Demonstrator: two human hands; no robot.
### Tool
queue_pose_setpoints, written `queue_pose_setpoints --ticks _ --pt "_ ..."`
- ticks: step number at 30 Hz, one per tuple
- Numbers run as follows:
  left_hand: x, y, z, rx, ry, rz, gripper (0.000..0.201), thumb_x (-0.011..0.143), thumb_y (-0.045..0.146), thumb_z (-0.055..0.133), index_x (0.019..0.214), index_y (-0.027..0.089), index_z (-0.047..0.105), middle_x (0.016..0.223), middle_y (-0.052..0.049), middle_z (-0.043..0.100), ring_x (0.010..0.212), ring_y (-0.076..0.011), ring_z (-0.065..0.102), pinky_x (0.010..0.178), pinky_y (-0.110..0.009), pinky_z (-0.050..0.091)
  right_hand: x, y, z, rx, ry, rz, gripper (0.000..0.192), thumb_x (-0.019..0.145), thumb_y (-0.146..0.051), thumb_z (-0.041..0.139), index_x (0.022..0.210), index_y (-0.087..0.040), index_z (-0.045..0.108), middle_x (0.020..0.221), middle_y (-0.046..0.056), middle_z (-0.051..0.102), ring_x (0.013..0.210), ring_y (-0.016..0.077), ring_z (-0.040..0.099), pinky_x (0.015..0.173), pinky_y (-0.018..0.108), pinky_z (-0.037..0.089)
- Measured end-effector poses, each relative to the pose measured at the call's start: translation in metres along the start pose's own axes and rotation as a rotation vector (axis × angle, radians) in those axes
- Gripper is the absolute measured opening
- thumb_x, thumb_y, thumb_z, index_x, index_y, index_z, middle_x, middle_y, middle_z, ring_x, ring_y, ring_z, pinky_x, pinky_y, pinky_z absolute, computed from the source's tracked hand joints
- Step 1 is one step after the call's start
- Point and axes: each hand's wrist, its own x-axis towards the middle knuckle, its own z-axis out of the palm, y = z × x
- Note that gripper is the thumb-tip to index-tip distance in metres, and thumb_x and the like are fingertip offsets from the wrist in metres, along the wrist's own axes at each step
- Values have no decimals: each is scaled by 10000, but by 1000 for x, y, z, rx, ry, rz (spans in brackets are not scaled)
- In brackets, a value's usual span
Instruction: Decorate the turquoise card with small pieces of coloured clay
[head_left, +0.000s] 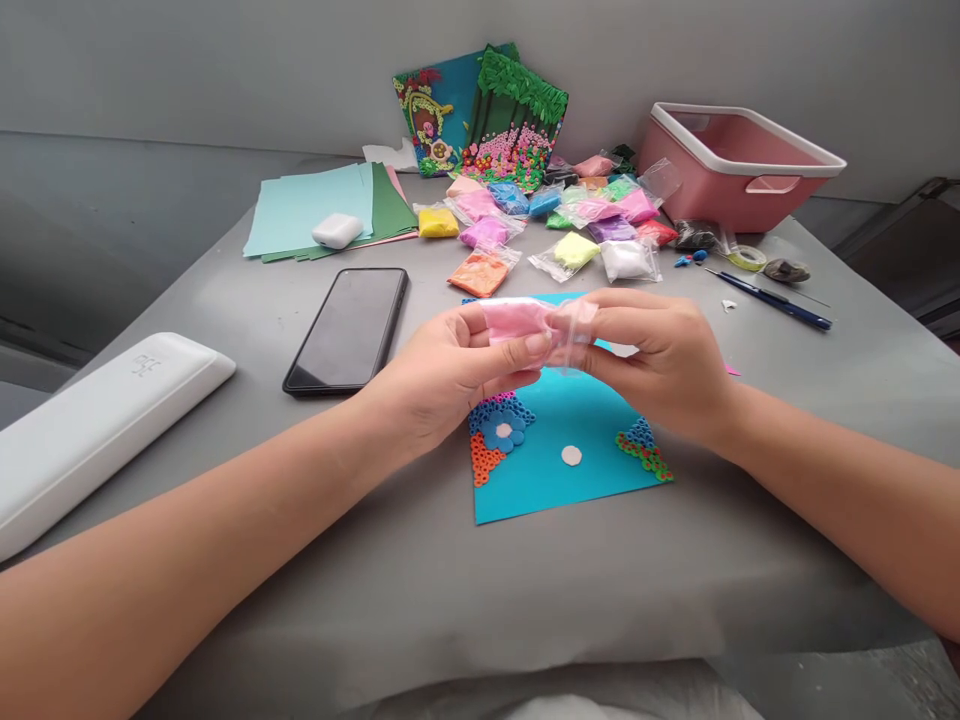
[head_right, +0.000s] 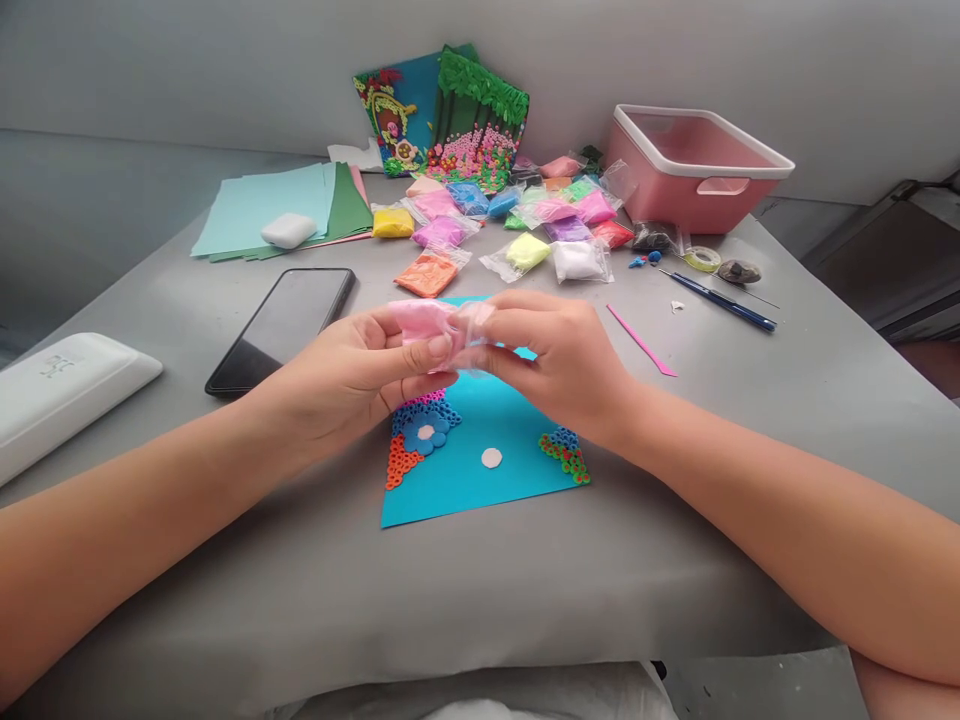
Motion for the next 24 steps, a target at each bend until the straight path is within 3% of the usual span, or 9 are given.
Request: queue_pose_setpoints --ticks 4,9,16,19,24 --pt "0 -1 0 -18 -14 -33 376 624 275 1005 913 190 781 920 -19 778 838 -126 715 751 -229 586 0 -1 1 -24 19 -29 146 934 -184 715 792 -214 694 770 2 685 682 131 580 626 268 477" --pt "-5 4 8 -15 68 -52 315 771 220 923 1028 166 750 941 -11 775 807 -81 693 707 -180 566 0 0 0 -149 90 -79 151 941 -134 674 813 -211 651 811 7 706 737 142 637 654 266 506" --pt "-7 5 11 -22 39 -66 293 811 200 896 1051 151 737 933 -10 780 787 -76 705 699 -176 582 0 -3 -3 -160 96 -82 188 935 -152 686 770 -233 649 769 -16 714 695 139 662 625 268 524" --pt "-7 6 10 -33 44 -37 260 826 212 884 1036 158 741 921 -1 780 793 -72 715 699 -168 579 1 -2 -4 -103 135 -70 124 931 -189 736 819 -239 715 884 0 780 776 149 719 696 279 572" --pt "-6 5 2 9 6 5 381 767 268 929 1070 175 717 949 -19 805 867 -126 759 726 -202 595 1 -3 -4 -15 116 -91 59 898 -199 788 950 -224 780 1064 57 809 890 166 761 757 278 618"
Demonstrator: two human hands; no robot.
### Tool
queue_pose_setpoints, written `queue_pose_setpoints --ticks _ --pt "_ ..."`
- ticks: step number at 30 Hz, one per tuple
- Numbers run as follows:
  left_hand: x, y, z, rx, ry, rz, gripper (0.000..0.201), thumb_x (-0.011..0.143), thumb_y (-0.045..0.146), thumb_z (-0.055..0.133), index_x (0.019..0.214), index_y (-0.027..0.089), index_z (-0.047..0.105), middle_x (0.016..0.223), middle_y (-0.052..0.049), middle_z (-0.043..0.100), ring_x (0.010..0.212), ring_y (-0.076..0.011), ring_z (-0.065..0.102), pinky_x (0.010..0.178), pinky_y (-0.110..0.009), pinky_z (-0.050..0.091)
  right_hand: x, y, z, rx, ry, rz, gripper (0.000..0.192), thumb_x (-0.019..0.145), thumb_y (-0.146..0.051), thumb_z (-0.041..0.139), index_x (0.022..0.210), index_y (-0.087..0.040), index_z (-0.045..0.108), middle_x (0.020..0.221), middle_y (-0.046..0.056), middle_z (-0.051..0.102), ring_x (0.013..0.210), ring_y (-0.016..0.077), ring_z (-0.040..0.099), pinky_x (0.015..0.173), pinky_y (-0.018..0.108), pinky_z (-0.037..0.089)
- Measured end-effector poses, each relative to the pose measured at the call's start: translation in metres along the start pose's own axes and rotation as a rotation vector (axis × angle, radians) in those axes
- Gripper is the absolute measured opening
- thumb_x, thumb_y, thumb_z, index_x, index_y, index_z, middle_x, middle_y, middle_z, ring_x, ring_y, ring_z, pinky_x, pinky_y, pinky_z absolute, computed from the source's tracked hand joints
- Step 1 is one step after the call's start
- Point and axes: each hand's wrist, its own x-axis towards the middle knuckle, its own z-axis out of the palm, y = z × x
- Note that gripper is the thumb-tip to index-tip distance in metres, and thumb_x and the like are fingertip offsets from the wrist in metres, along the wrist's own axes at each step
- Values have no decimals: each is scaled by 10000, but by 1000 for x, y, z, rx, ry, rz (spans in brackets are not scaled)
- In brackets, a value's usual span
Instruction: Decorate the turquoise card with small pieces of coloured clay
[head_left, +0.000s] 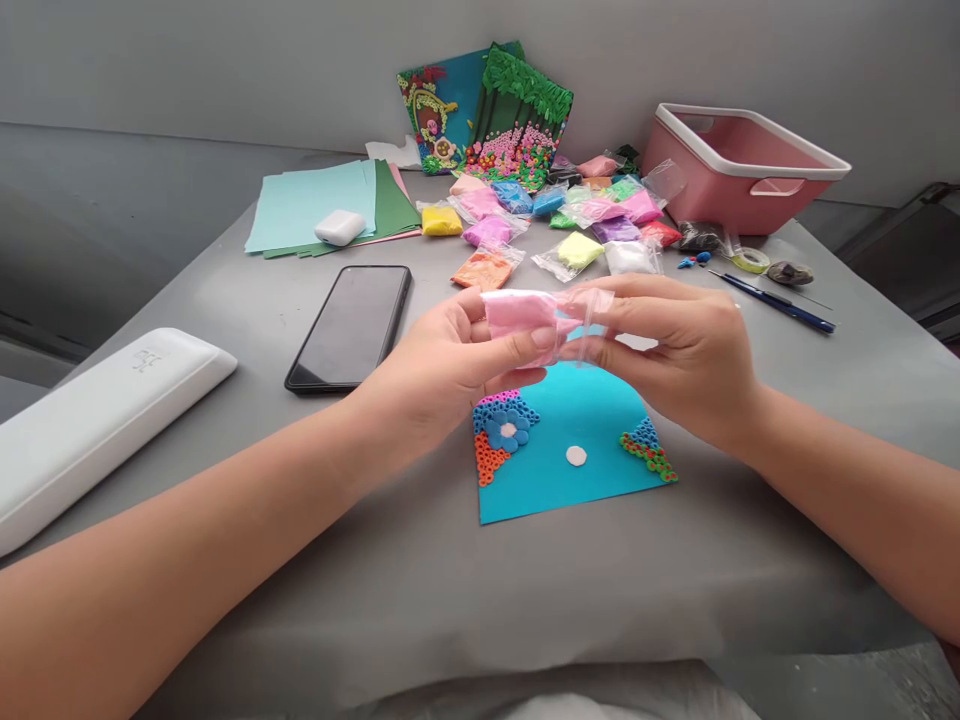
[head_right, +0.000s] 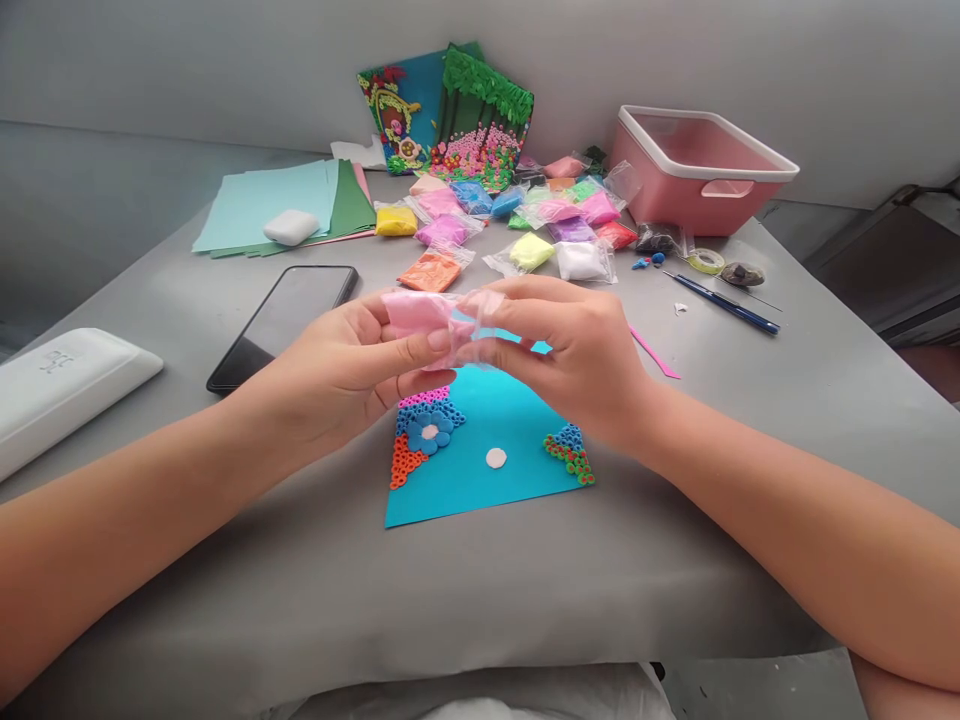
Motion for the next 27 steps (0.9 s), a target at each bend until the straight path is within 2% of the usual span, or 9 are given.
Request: queue_pose_setpoints --ticks 3,7,9,11,15,20,23,25,27 --pt "1 -1 -4 34 -49 -14 407 728 263 948 1046 169 712 917 -23 805 835 -136 759 723 -218 599 -1 -3 1 40 -33 -1 68 902 -196 780 965 -221 782 1068 66 801 876 160 754 719 273 624" --pt "1 3 -2 31 -44 -61 363 684 133 929 935 168 669 822 2 788 750 -127 746 704 -227 598 0 -7 0 52 -96 -26 47 915 -184 758 945 -216 778 1067 78 785 906 169 752 780 303 629" --pt "0 6 0 12 -44 -59 325 705 111 899 914 169 657 787 18 772 722 -113 735 700 -224 597 1 -7 -1 48 -84 -21 56 921 -173 743 933 -214 780 1031 72 778 877 164 744 754 299 618" --pt "-1 8 1 -15 -60 -33 306 748 183 894 953 171 667 807 17 769 734 -110 735 701 -225 600 2 -6 -1 35 -48 -16 78 926 -160 728 922 -215 782 987 61 770 855 163 736 724 295 607" --pt "-2 8 1 30 -67 -2 478 702 393 963 1017 179 676 861 -3 790 796 -141 759 715 -240 605 1 -5 0 30 -56 -40 71 910 -163 754 950 -214 782 1010 62 780 860 165 745 730 287 621" --pt "-4 3 -1 84 -97 -31 531 727 346 960 1150 200 675 900 -18 814 852 -147 766 793 -256 593 -2 -7 2 34 -70 -16 44 905 -153 760 919 -192 773 1004 73 789 867 157 745 732 274 628" --pt "-5 1 0 63 -104 -36 562 686 284 985 1150 219 673 896 -1 809 884 -143 751 848 -265 585 -2 -10 3 -14 -42 -26 68 921 -147 735 889 -195 772 987 66 781 840 146 738 717 264 614" --pt "-7 1 3 67 -96 -19 508 694 301 978 1114 231 701 924 5 801 895 -144 739 849 -268 583 -2 -13 2 -51 -11 -31 94 929 -152 722 890 -217 776 989 56 777 836 146 736 715 274 609" --pt "-8 3 5 98 -67 24 401 741 366 942 1065 240 744 942 1 787 891 -155 727 771 -252 576 -1 -18 0 -49 30 0 120 928 -157 723 866 -245 774 974 41 776 840 159 732 732 307 610"
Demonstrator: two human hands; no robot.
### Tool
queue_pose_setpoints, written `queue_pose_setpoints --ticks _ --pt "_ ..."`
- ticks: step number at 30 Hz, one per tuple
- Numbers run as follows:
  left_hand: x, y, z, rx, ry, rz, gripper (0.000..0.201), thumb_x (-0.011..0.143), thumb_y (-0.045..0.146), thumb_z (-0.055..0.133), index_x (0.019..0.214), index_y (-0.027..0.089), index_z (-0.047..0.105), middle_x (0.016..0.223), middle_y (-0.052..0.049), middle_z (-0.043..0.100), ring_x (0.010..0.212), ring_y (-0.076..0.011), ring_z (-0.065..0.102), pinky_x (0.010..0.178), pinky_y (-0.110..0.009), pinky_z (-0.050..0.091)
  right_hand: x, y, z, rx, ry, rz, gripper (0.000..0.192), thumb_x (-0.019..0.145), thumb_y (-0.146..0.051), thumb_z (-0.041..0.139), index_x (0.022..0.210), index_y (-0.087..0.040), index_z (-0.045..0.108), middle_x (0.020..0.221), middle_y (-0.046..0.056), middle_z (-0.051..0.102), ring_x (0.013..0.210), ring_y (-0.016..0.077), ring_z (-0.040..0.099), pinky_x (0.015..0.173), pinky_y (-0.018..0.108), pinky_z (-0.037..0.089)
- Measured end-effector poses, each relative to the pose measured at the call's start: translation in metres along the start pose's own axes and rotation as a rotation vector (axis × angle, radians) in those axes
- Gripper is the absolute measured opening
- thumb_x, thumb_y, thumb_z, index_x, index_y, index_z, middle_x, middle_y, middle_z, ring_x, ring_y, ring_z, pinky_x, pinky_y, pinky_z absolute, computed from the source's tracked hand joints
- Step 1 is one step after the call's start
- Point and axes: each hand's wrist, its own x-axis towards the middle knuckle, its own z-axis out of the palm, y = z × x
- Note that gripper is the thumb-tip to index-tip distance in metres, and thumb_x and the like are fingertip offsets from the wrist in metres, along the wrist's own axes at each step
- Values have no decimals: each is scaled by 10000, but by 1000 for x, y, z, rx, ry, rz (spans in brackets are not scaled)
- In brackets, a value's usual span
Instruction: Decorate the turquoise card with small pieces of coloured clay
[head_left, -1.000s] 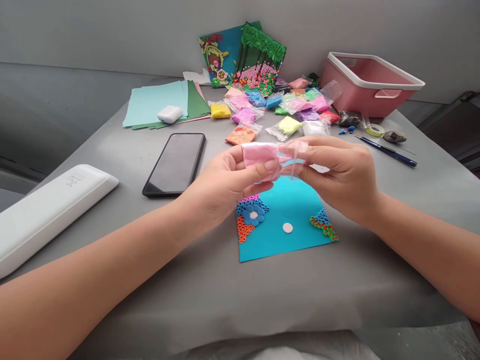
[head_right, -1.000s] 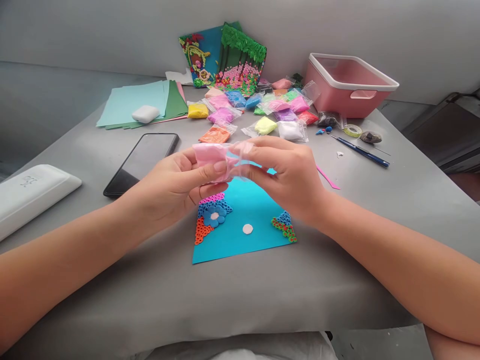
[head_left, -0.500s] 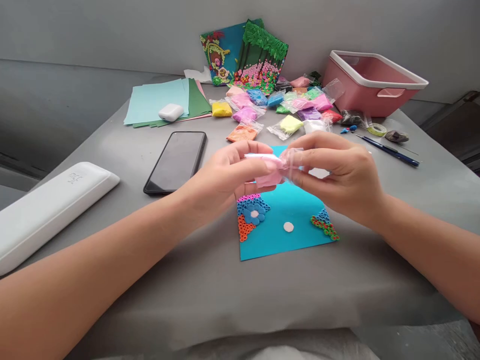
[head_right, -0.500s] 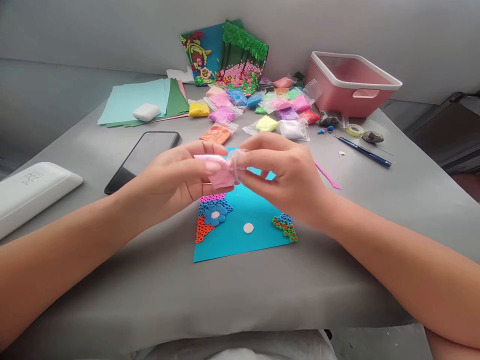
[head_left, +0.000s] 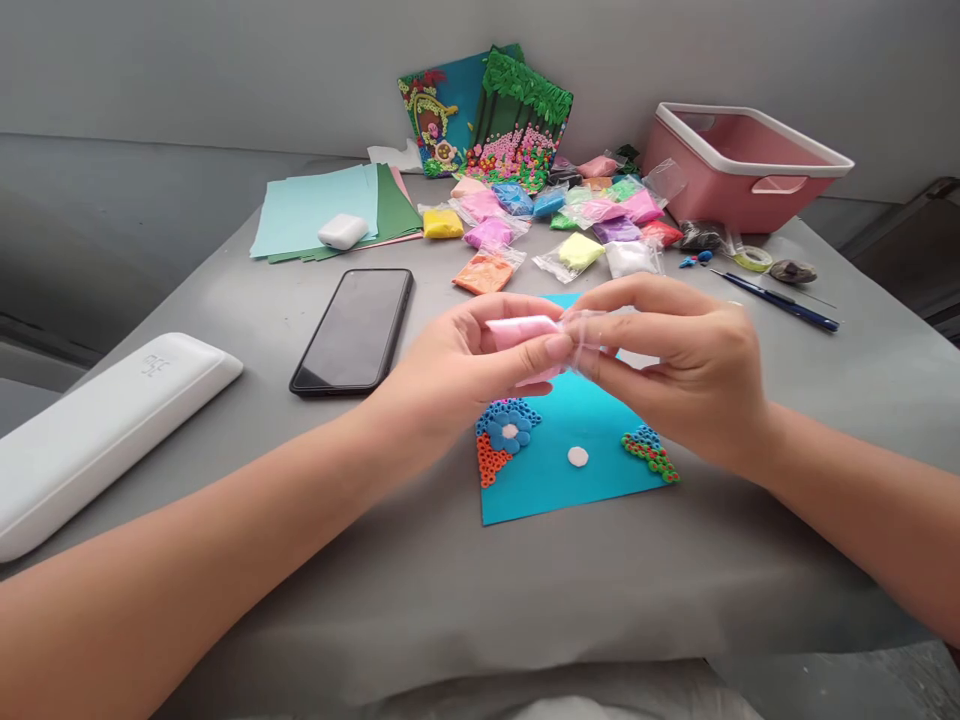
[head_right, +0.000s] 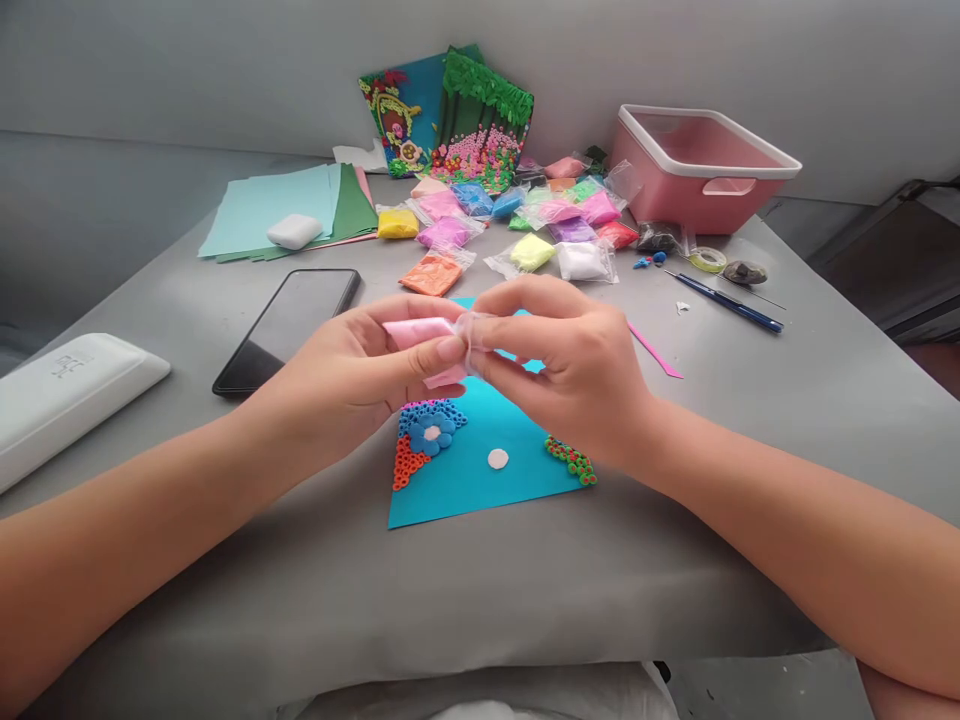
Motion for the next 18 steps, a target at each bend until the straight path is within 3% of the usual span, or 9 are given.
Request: queue_pose_setpoints --ticks 3,6,8,12,18 --pt "-1 4 1 53 116 87 317 785 460 889 991 246 778 969 -16 763 886 -176 705 630 -232 525 5 -4 -6 74 108 154 118 922 -191 748 854 -284 773 947 16 776 860 181 720 700 335 602" --pt "1 6 -1 27 237 123 315 790 477 881 952 243 747 1019 -16 752 889 -165 684 632 -228 514 14 2 -13 229 316 314 65 951 -250 737 933 -295 781 945 9 768 819 160 713 627 301 592" --pt "3 6 -4 -14 276 107 328 789 460 886 962 237 719 1047 -16 748 898 -159 681 646 -227 520 20 10 -15 375 375 391 74 955 -282 740 1023 -276 768 963 18 778 797 143 725 621 269 601" --pt "4 5 -5 -43 240 85 370 775 473 893 974 225 704 1030 -25 746 901 -168 688 668 -241 540 20 27 -9 675 221 645 364 843 -379 858 1153 -265 704 1021 15 804 870 154 765 710 255 651" --pt "4 7 -2 -60 277 82 337 791 441 890 947 219 689 998 -11 732 905 -157 680 687 -243 547 11 33 1 822 47 722 313 838 -481 836 974 -224 719 938 16 803 832 138 781 738 245 669"
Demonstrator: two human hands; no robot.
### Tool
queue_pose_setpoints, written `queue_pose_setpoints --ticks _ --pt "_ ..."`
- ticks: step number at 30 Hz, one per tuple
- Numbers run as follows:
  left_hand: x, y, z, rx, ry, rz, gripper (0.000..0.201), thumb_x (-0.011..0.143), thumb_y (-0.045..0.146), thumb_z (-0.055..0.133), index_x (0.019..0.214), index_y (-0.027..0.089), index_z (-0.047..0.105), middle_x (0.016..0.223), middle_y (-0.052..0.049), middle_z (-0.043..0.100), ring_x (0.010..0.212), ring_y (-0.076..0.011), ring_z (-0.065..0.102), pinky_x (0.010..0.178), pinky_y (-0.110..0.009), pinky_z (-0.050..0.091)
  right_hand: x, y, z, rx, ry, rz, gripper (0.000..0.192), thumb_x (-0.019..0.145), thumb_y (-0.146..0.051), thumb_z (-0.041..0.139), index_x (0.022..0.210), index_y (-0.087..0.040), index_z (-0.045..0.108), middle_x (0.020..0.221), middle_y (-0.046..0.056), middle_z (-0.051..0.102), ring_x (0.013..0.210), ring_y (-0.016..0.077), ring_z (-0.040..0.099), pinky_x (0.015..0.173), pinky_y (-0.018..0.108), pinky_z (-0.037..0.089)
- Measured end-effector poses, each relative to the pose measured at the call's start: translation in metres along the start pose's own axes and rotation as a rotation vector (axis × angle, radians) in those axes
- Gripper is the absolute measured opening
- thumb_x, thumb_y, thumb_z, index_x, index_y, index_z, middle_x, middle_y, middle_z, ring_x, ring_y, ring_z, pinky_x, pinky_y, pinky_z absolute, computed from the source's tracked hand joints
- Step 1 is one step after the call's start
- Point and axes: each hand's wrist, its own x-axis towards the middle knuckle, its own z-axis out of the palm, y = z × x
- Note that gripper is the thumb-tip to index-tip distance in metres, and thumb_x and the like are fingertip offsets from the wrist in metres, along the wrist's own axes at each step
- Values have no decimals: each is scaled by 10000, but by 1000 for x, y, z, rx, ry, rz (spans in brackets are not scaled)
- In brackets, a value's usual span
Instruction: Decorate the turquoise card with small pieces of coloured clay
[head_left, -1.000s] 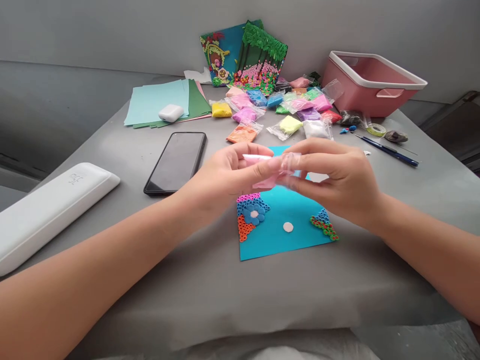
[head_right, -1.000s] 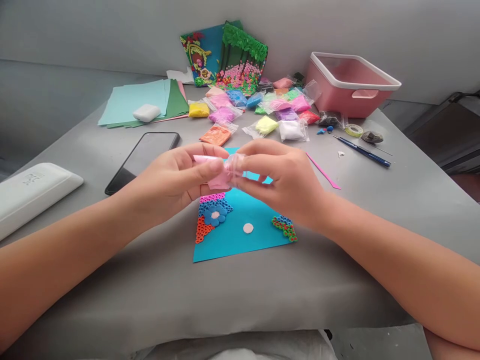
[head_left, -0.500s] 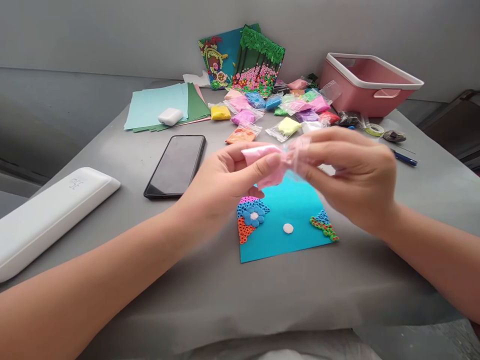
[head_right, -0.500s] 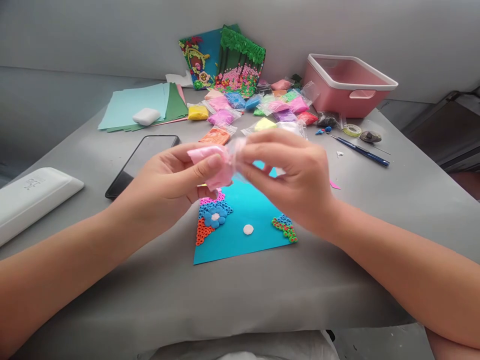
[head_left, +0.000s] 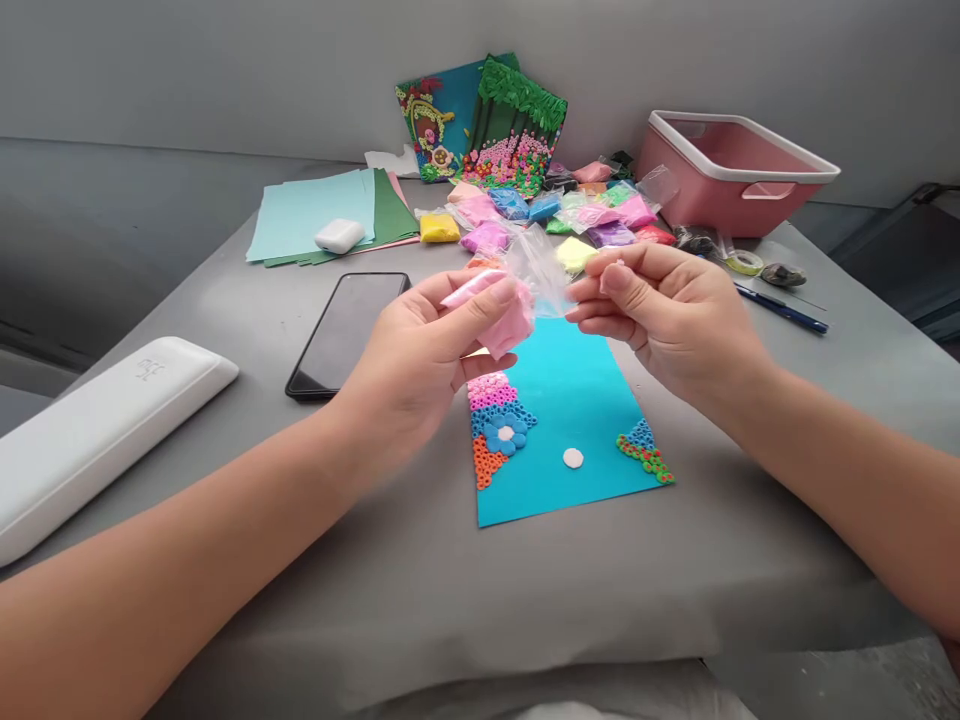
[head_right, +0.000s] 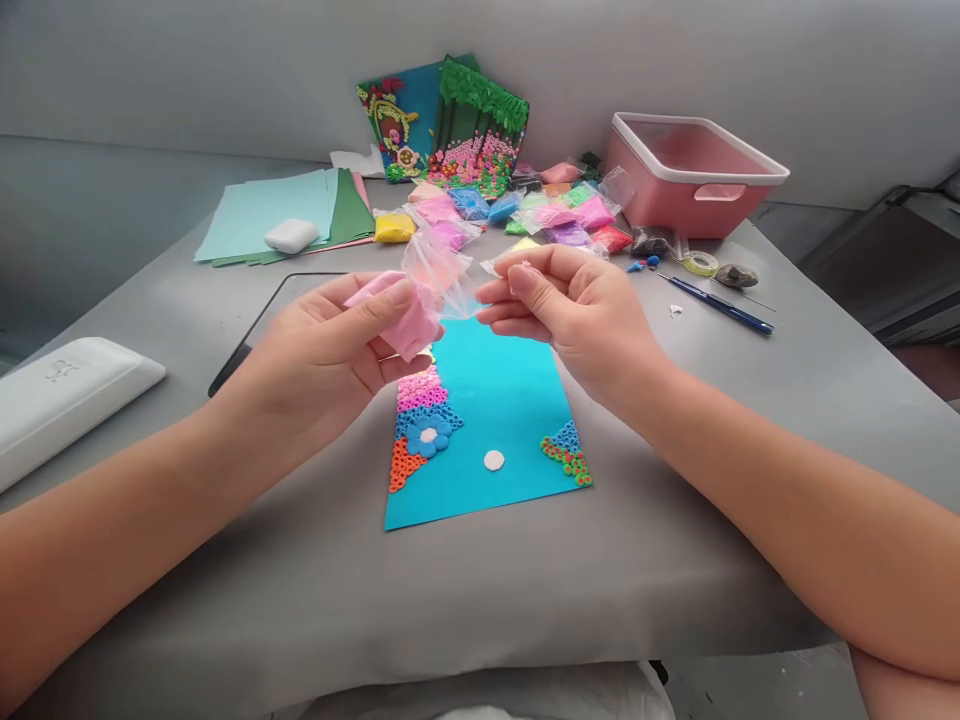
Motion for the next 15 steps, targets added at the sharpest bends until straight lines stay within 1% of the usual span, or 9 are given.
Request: queue_pose_setpoints --ticks 3,5,8,10,11,13,15 --pt "2 -1 -1 -15 23 -6 326 800 421 886 954 216 685 993 -9 725 908 -155 677 695 -246 549 1 2 -1 2 -26 13 327 821 -474 855 970 -214 724 881 20 791 806 146 779 717 250 665" --pt "3 -2 -2 -10 14 -6 337 789 436 891 952 219 690 993 -13 732 920 -166 679 699 -252 541 4 3 -2 14 -23 39 283 842 -424 850 973 -205 727 884 27 785 808 148 772 737 263 663" --pt "4 -4 -3 1 -30 -12 338 779 456 891 934 221 704 1009 -22 739 929 -175 670 669 -244 512 11 5 -6 61 22 109 110 903 -206 737 1011 -186 723 921 36 771 791 125 741 771 270 646" --pt "4 -5 -3 -7 -56 -19 319 783 439 887 940 225 711 1020 -17 744 922 -168 663 650 -237 494 16 6 -9 85 8 157 179 879 -112 647 1030 -179 713 930 42 748 766 122 706 745 276 625" --pt "4 -5 -3 -13 -61 -22 303 788 422 884 942 226 711 1018 -13 748 914 -163 664 650 -236 492 17 5 -10 93 -17 175 182 878 -124 621 1028 -178 710 916 46 732 754 129 689 718 283 613" --pt "5 -5 -3 -22 -61 -21 274 791 385 880 920 221 702 985 -8 755 880 -153 671 665 -237 501 17 4 -10 104 -76 198 152 928 -262 616 1009 -182 715 871 52 693 728 147 656 661 298 584" --pt "5 -6 -3 -28 -66 -13 276 783 366 889 889 214 684 928 -4 752 827 -142 679 682 -239 521 13 3 -5 80 -103 185 296 930 -482 673 983 -196 728 834 38 667 691 144 625 617 293 553"
